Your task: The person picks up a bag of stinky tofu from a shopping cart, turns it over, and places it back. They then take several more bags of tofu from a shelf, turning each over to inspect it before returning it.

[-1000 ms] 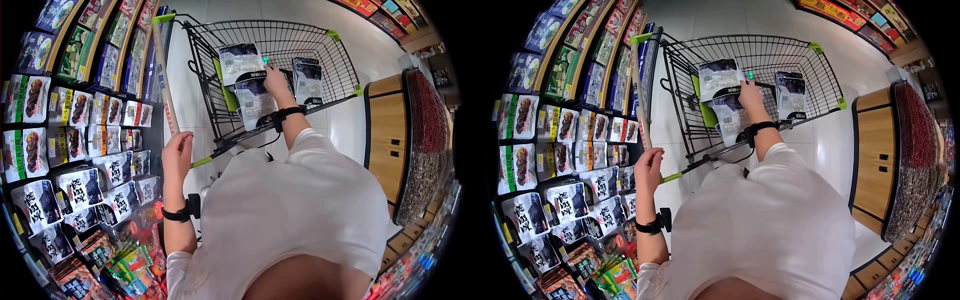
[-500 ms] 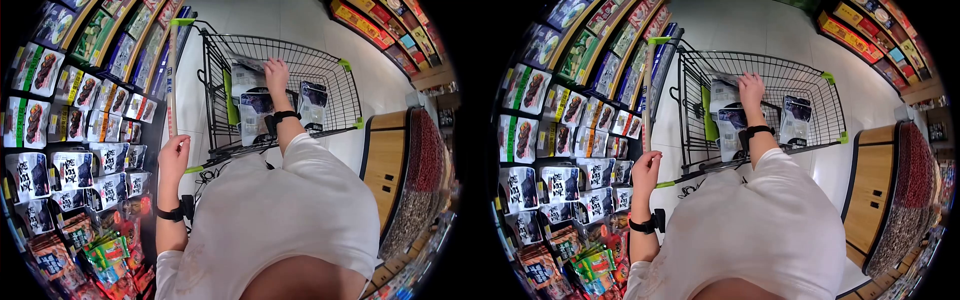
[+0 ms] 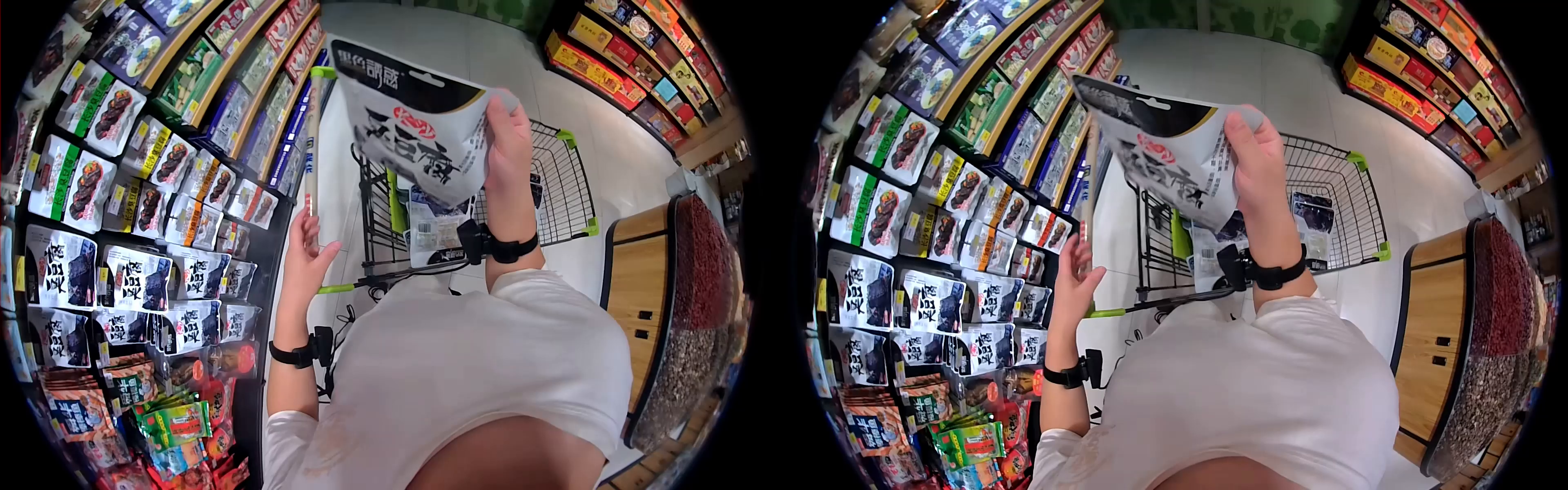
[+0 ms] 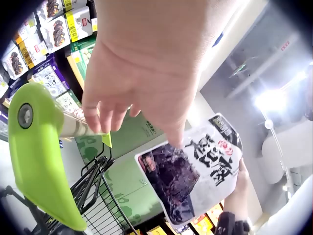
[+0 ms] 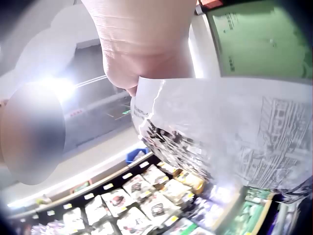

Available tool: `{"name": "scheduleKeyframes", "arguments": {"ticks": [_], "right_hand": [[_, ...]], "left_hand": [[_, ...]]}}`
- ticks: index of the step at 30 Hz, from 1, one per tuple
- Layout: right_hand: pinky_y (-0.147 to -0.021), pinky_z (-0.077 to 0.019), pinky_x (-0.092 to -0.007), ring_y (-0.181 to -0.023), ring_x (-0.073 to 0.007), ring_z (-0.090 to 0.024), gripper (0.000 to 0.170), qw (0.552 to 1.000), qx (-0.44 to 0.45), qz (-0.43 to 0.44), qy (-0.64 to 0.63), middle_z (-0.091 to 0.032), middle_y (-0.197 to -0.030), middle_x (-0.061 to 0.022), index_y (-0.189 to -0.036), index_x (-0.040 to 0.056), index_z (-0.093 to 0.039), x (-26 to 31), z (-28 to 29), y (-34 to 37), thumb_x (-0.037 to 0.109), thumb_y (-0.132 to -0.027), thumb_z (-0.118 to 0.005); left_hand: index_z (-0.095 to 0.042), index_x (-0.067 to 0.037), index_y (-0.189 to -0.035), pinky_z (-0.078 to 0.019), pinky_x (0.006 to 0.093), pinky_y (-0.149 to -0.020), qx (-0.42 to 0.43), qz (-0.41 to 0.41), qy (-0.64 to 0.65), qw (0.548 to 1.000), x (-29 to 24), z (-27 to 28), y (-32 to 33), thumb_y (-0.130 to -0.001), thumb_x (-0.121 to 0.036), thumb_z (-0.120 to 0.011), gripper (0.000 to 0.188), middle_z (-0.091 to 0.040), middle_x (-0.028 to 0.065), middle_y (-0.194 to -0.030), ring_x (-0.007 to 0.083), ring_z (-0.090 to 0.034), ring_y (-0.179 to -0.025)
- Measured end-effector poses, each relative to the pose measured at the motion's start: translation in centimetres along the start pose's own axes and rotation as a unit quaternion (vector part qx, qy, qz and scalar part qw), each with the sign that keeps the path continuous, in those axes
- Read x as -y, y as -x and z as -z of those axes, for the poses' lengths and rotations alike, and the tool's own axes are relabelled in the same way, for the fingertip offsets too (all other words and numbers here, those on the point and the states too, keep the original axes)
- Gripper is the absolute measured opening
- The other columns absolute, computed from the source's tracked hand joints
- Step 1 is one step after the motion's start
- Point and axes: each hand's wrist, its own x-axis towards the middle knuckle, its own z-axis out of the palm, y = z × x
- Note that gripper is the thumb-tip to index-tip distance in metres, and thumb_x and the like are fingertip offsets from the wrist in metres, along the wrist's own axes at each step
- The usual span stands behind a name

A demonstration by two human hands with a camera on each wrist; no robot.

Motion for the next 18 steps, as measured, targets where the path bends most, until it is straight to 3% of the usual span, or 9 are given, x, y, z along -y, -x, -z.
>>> {"name": "scheduleKeyframes", "arguments": {"ticks": [2,3,6,7,9,10,13,18], "right_hand": [[-0.077,-0.0477,-0.0236,-0.085,-0.0105,-0.061,0.014,0.999,0.033,0.002,-0.015,-0.064,-0.094,-0.0046,-0.096,0.0027,-0.059,0.2,-2.2,0.6,0.016,-0.094,-0.055],[-0.077,-0.0478,-0.0236,-0.085,-0.0103,-0.060,0.014,0.998,0.058,0.001,-0.026,-0.064,-0.094,-0.0046,-0.097,0.0029,-0.059,0.1,-3.4,0.8,0.016,-0.094,-0.055],[-0.075,-0.0489,-0.0239,-0.082,-0.0107,-0.061,0.013,0.995,0.087,-0.033,-0.048,-0.065,-0.093,-0.0049,-0.097,0.0029,-0.058,-0.6,-7.1,1.4,0.015,-0.094,-0.054],[-0.074,-0.0494,-0.0243,-0.081,-0.0111,-0.062,0.013,0.991,0.105,-0.059,-0.060,-0.065,-0.092,-0.0051,-0.098,0.0028,-0.058,-1.1,-8.2,1.5,0.015,-0.094,-0.054],[-0.073,-0.0504,-0.0246,-0.081,-0.0113,-0.063,0.015,0.990,0.111,-0.054,-0.063,-0.066,-0.093,-0.0057,-0.100,0.0020,-0.058,-2.4,-10.7,1.8,0.015,-0.094,-0.054],[-0.073,-0.0507,-0.0244,-0.081,-0.0111,-0.063,0.017,0.991,0.091,-0.087,-0.051,-0.066,-0.094,-0.0060,-0.102,0.0017,-0.058,-2.6,-12.0,2.1,0.016,-0.094,-0.054],[-0.071,-0.0511,-0.0232,-0.079,-0.0098,-0.063,0.021,0.987,0.092,-0.127,-0.029,-0.066,-0.095,-0.0061,-0.105,0.0008,-0.058,-4.3,-15.2,2.9,0.018,-0.095,-0.052],[-0.070,-0.0509,-0.0225,-0.077,-0.0089,-0.063,0.022,0.980,0.086,-0.178,-0.006,-0.066,-0.092,-0.0052,-0.104,0.0006,-0.058,-8.4,-20.3,5.6,0.019,-0.095,-0.052]], "left_hand": [[-0.023,-0.005,-0.142,-0.0363,0.0360,-0.098,-0.044,-0.088,0.000,0.995,-2.6,0.7,0.0,-0.071,-0.001,-0.069,0.084,-0.042,0.0160,-0.136,0.0254,-0.040,-0.128],[-0.026,-0.003,-0.140,-0.0354,0.0381,-0.099,-0.084,-0.110,-0.013,0.990,-2.7,1.3,-0.1,-0.067,-0.011,-0.077,0.090,-0.044,0.0175,-0.136,0.0258,-0.043,-0.125],[-0.025,-0.001,-0.141,-0.0292,0.0381,-0.105,-0.062,-0.159,0.112,0.979,-3.3,3.2,0.1,-0.068,-0.013,-0.076,0.090,-0.040,0.0157,-0.139,0.0241,-0.038,-0.129],[-0.034,0.002,-0.136,-0.0320,0.0354,-0.103,-0.008,-0.174,0.231,0.957,-3.2,3.6,0.3,-0.072,-0.008,-0.073,0.075,-0.045,0.0127,-0.134,0.0217,-0.042,-0.125],[-0.045,0.005,-0.126,-0.0389,0.0313,-0.097,0.046,-0.053,0.144,0.987,-4.0,6.3,2.0,-0.076,-0.003,-0.068,0.056,-0.053,0.0099,-0.124,0.0183,-0.051,-0.113],[-0.053,0.005,-0.117,-0.0451,0.0289,-0.089,0.058,-0.051,0.274,0.959,-4.2,6.8,2.9,-0.078,0.001,-0.065,0.042,-0.060,0.0086,-0.113,0.0152,-0.057,-0.100],[-0.059,0.004,-0.109,-0.0489,0.0284,-0.081,0.059,0.015,0.254,0.965,-3.7,10.8,5.6,-0.080,0.000,-0.064,0.029,-0.065,0.0070,-0.101,0.0136,-0.060,-0.090],[-0.061,0.004,-0.104,-0.0505,0.0265,-0.076,0.000,-0.020,0.253,0.967,-2.7,17.4,10.0,-0.084,0.000,-0.061,0.020,-0.066,0.0063,-0.096,0.0109,-0.061,-0.083]]}}
